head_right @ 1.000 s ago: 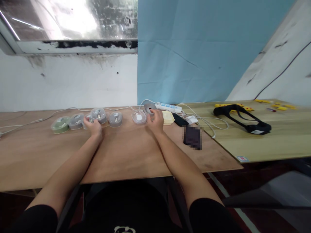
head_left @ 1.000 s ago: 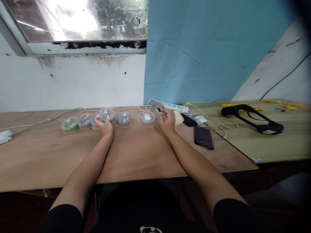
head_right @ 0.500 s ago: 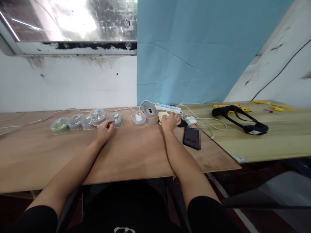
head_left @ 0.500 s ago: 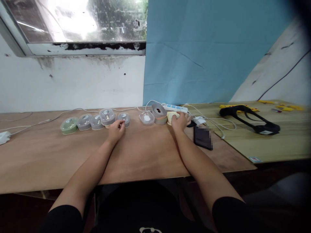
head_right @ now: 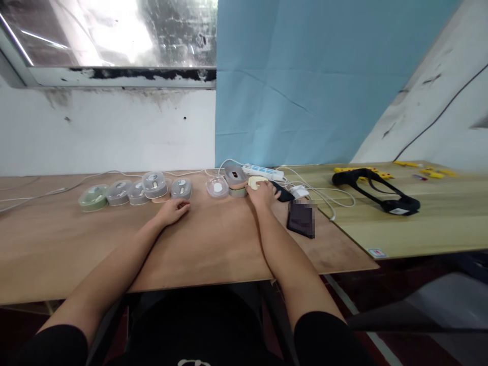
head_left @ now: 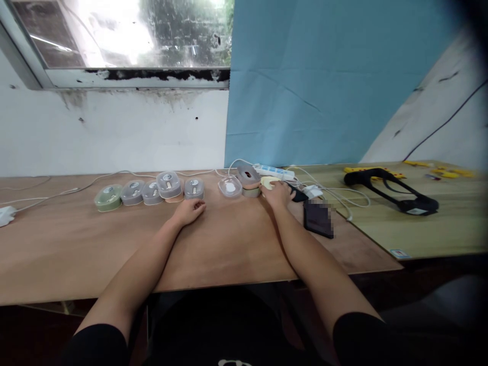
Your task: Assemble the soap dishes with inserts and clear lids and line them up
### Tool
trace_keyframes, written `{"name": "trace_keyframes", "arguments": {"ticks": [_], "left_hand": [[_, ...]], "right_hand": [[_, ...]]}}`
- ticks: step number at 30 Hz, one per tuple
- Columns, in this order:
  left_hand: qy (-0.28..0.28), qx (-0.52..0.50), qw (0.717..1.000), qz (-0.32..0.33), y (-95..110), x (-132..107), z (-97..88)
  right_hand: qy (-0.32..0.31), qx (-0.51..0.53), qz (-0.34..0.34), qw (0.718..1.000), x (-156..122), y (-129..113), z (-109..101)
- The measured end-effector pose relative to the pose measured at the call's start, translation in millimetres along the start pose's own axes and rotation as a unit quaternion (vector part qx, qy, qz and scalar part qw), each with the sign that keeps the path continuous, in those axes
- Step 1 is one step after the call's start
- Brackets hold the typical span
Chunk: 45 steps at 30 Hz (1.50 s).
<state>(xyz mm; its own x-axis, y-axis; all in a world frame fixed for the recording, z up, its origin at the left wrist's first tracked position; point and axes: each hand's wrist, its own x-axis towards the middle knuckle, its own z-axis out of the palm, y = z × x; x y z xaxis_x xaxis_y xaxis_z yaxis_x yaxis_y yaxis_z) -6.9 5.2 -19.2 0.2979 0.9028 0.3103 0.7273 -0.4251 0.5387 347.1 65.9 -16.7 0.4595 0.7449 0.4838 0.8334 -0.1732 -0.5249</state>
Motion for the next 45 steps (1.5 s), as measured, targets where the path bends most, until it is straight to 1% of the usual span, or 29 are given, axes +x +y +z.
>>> {"name": "trace_keyframes", "arguments": {"ticks": [5,8,15,20,24,28,30,32,34,36,37,39,41,42,44,45], "left_hand": [[-0.007,0.012,1.0,-0.006,-0.7,0.7,1.3],[-0.009,0.015,1.0,-0.009,-2.2,1.1,2.3],[-0.008,0.016,1.0,-0.005,-3.9,1.5,2.5],[-0.007,0.016,1.0,-0.004,-5.5,1.8,3.5],[-0.009,0.018,1.0,-0.003,-5.2,1.7,2.9],[-0.013,0.015,1.0,-0.004,-3.1,1.2,1.5],[-0.011,0.012,1.0,-0.004,-1.7,0.8,0.8],[-0.01,0.008,1.0,-0.001,-0.4,0.5,0.2],[0.0,0.005,1.0,0.009,0.7,0.3,-0.2],[0.023,0.001,0.999,0.024,1.3,0.3,0.1],[0.039,-0.002,0.999,0.03,1.6,0.3,0.5],[0.07,-0.012,0.997,0.04,2.3,0.0,1.6],[0.092,-0.022,0.994,0.05,3.8,-0.7,2.5],[0.099,-0.024,0.993,0.057,5.0,-1.3,2.6],[0.099,-0.018,0.992,0.073,8.1,-2.8,2.2],[0.094,-0.008,0.992,0.08,9.8,-3.6,1.6]], "right_hand": [[0.019,0.011,0.001,1.0,0.6,2.3,3.4],[0.048,0.025,-0.001,0.999,2.1,3.9,4.6],[0.101,0.071,-0.039,0.992,7.9,9.1,5.3],[0.149,0.124,-0.066,0.979,11.2,10.7,6.1],[0.201,0.185,-0.064,0.96,13.9,10.0,5.1],[0.284,0.255,-0.063,0.922,13.9,7.8,-3.3],[0.307,0.282,-0.08,0.905,11.6,4.1,-10.3],[0.309,0.302,-0.114,0.895,7.3,-2.7,-17.4],[0.298,0.323,-0.155,0.885,0.7,-12.9,-22.5],[0.277,0.353,-0.188,0.874,-9.3,-25.6,-24.8],[0.261,0.37,-0.201,0.868,-15.9,-32.4,-24.8],[0.208,0.406,-0.222,0.862,-32.3,-45.6,-23.1],[0.122,0.434,-0.245,0.858,-51.7,-57.3,-19.6],[0.062,0.438,-0.26,0.858,-61.5,-62.3,-17.4],[-0.063,0.42,-0.282,0.86,-78.9,-71.0,-12.5],[-0.099,0.411,-0.288,0.859,-85.7,-74.5,-10.0]]}}
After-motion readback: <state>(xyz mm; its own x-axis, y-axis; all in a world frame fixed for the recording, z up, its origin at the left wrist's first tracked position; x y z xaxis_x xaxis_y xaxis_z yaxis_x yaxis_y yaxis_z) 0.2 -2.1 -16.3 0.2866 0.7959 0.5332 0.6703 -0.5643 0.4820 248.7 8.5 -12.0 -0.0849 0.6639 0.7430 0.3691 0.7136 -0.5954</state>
